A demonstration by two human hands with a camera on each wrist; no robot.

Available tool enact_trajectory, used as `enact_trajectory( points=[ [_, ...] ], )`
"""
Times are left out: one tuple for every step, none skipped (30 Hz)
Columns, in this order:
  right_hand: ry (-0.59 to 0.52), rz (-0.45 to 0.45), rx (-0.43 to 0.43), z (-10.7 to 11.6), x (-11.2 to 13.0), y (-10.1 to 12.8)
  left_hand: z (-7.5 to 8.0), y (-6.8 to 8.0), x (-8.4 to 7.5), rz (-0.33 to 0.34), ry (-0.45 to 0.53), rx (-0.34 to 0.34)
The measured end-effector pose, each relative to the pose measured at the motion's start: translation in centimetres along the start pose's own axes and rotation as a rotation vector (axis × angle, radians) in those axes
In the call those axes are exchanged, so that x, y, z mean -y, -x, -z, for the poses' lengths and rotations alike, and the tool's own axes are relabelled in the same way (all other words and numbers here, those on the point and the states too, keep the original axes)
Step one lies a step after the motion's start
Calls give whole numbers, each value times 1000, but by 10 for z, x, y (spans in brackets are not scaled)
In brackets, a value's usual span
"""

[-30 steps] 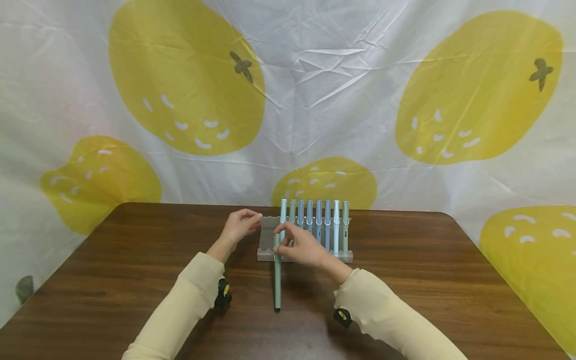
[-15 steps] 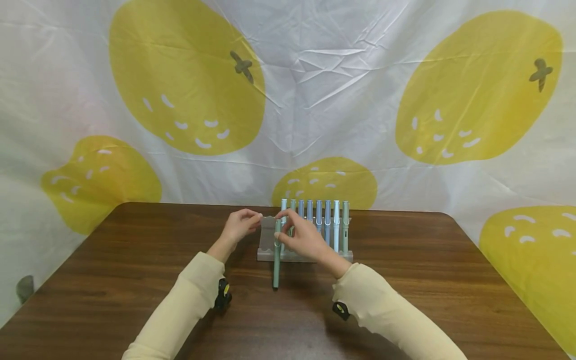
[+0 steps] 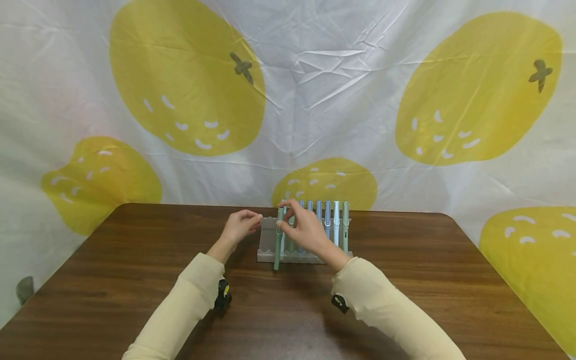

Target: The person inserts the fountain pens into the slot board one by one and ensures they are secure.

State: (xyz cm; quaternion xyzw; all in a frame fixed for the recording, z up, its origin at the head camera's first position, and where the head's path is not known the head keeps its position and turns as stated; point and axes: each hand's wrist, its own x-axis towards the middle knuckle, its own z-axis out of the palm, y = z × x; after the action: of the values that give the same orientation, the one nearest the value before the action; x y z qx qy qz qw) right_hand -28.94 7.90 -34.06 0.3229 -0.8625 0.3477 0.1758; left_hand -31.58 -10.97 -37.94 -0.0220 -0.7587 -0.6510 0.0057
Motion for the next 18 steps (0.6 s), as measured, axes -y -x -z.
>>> enact_trajectory(
  points=[
    [8, 3, -11, 1, 0, -1, 0, 0, 0, -2, 0, -1],
    [11, 7, -20, 1, 1, -2, 0, 0, 0, -2, -2, -1],
    [15, 10, -31, 2, 1, -3, 0, 0, 0, -2, -3, -2],
    [19, 12, -40, 2, 1, -4, 0, 0, 0, -4, -7, -2],
    [20, 17, -51, 2, 2, -4, 0, 0, 0, -3, -8, -2],
    [20, 25, -61, 2, 2, -5, 0, 0, 0, -4, -9, -3],
    [20, 30, -72, 2, 2, -5, 0, -1, 1, -6, -7, -4],
    [17, 35, -83, 2, 2, -6, 0, -1, 1, -5, -5, -4],
    [16, 40, -95, 2, 2, -6, 0, -1, 1, -5, -4, -4],
    [14, 42, -104, 2, 2, -6, 0, -1, 1, -9, -6, -3],
    [13, 46, -115, 2, 2, -7, 0, -1, 1, -10, -5, -4],
    [15, 48, -126, 2, 3, -7, 0, -1, 1, -9, -4, -4],
    [20, 47, -137, 2, 3, -7, 0, -1, 1, -10, -1, -5],
    [24, 50, -147, 1, 3, -7, 0, -1, 1, -10, 1, -5],
    [32, 52, -157, 1, 3, -8, 0, -1, 1, -12, 0, -6],
    [42, 55, -167, 1, 3, -8, 0, -1, 1, -14, 0, -7],
    [50, 58, -177, 0, 2, -8, 0, 0, 1, -13, 2, -9],
    [58, 61, -186, 0, 2, -8, 0, 0, 1, -12, 3, -9]
  ],
)
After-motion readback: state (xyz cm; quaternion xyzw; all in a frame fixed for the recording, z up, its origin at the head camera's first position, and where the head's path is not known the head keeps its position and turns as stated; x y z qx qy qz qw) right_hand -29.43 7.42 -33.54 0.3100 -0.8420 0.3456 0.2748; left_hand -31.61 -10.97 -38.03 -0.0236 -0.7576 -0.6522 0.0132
